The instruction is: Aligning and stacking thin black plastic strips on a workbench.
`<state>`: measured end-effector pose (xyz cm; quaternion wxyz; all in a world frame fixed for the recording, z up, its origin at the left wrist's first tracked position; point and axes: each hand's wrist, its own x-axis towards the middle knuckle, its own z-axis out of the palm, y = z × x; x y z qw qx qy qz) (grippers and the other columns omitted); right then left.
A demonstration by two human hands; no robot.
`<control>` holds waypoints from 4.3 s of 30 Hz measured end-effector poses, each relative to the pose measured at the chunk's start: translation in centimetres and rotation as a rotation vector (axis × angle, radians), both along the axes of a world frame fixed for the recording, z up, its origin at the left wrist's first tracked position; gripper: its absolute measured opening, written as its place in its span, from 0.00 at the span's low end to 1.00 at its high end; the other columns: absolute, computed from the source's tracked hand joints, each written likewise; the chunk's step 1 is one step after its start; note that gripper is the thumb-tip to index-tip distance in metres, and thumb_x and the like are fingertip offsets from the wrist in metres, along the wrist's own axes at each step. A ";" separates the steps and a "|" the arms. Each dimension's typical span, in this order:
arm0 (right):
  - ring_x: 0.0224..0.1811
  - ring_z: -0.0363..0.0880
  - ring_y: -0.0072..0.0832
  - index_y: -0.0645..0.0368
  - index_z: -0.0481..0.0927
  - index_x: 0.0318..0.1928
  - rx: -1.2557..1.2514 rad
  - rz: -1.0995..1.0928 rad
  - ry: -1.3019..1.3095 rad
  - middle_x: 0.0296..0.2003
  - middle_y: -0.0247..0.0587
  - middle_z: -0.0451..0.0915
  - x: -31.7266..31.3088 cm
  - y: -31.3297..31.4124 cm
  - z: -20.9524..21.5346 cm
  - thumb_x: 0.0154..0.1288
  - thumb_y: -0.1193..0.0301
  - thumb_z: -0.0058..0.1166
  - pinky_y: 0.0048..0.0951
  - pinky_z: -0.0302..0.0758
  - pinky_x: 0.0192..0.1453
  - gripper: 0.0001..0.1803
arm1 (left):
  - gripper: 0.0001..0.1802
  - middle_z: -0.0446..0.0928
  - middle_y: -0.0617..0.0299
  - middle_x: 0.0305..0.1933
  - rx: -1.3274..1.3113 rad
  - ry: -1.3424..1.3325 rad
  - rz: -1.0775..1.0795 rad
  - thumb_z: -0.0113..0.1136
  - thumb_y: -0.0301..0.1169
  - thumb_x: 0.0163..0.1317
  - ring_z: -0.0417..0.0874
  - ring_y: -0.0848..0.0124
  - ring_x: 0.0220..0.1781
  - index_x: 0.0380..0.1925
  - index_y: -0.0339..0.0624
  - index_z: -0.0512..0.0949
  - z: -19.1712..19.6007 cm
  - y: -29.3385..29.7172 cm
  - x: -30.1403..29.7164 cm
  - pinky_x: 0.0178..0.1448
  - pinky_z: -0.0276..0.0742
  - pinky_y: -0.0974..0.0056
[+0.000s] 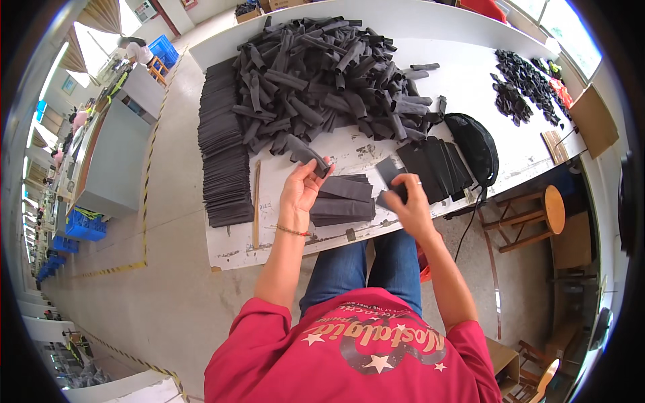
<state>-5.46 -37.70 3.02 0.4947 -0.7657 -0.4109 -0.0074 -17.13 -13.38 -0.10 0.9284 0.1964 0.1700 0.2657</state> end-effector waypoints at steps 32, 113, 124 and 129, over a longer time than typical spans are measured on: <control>0.43 0.76 0.35 0.59 0.80 0.49 -0.033 -0.030 -0.654 0.43 0.36 0.79 -3.8 3.5 2.6 0.53 0.78 0.61 0.37 0.70 0.49 0.20 | 0.20 0.77 0.48 0.53 0.240 0.120 -0.063 0.59 0.15 0.62 0.80 0.56 0.58 0.54 0.33 0.71 4.3 -6.8 -0.4 0.59 0.83 0.54; 0.33 0.75 0.19 0.62 0.79 0.40 0.371 0.161 0.800 0.35 0.34 0.79 -4.9 4.6 2.0 0.70 0.70 0.57 0.22 0.72 0.38 0.07 | 0.19 0.82 0.52 0.48 0.217 -0.264 0.077 0.54 0.43 0.71 0.72 0.54 0.67 0.52 0.40 0.74 5.1 -9.2 0.0 0.67 0.72 0.47; 0.33 0.75 0.22 0.63 0.78 0.37 0.308 0.037 0.392 0.32 0.36 0.78 -5.4 3.4 1.2 0.64 0.79 0.59 0.25 0.73 0.39 0.04 | 0.16 0.83 0.48 0.45 0.234 -0.101 0.295 0.60 0.35 0.68 0.84 0.56 0.48 0.47 0.34 0.77 3.6 -6.6 -1.7 0.58 0.80 0.51; 0.25 0.75 0.15 0.66 0.80 0.40 0.186 0.062 0.590 0.23 0.30 0.79 -6.0 3.7 1.5 0.63 0.75 0.63 0.18 0.73 0.31 0.08 | 0.16 0.82 0.48 0.46 0.234 -0.122 0.270 0.59 0.35 0.69 0.84 0.56 0.49 0.48 0.33 0.77 3.1 -6.5 -1.6 0.60 0.79 0.51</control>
